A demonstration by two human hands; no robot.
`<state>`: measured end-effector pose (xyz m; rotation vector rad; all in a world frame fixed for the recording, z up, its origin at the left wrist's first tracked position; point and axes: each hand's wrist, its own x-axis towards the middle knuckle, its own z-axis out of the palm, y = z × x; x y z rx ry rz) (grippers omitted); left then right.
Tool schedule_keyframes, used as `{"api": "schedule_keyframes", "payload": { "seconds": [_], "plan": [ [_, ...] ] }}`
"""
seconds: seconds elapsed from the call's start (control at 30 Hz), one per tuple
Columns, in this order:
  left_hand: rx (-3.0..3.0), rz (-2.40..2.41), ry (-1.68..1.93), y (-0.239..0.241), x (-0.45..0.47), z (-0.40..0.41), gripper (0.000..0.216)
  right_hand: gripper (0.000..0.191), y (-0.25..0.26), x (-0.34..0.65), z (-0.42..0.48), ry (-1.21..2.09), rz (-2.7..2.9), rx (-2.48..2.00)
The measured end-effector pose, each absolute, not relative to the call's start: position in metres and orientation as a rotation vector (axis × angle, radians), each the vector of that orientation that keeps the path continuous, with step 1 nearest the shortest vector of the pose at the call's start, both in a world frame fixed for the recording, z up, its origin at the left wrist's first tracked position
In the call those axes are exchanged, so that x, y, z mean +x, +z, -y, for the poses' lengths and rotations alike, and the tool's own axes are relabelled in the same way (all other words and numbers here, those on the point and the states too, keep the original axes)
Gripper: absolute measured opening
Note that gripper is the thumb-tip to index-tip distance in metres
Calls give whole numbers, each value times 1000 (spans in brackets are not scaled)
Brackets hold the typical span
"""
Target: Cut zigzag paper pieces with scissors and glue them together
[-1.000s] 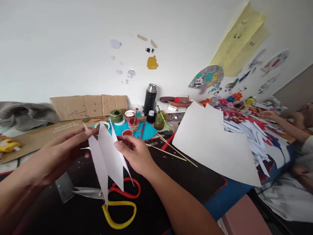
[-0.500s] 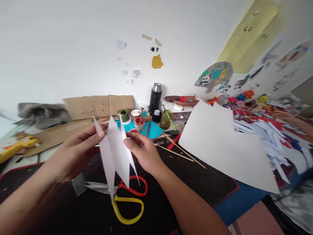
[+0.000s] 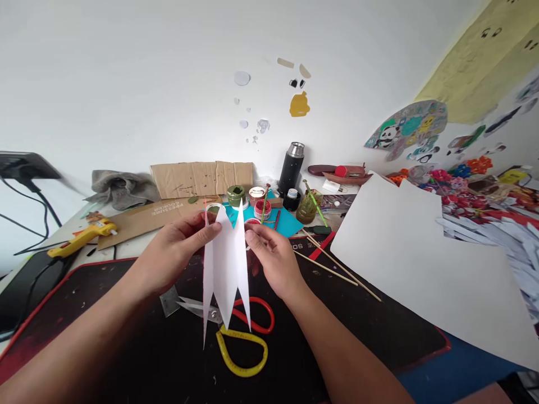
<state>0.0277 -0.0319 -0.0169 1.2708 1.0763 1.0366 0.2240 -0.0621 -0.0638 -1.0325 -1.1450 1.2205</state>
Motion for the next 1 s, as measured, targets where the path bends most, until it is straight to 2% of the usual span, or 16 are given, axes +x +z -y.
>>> {"api": "schedule_keyframes", "payload": {
  "seconds": [0.33,0.63,1.0],
  "plan": [
    [1453,-1107,976,-7,31,42,42,50,-64,223,65,1220,1182,-1094],
    [1391,-1193,993,-10,30,40,50,46,-64,224,64,1207,1200,-1060],
    [1505,-1292,897,-2,33,42,49,42,-69,224,63,1165,1250,-1091]
  ]
}}
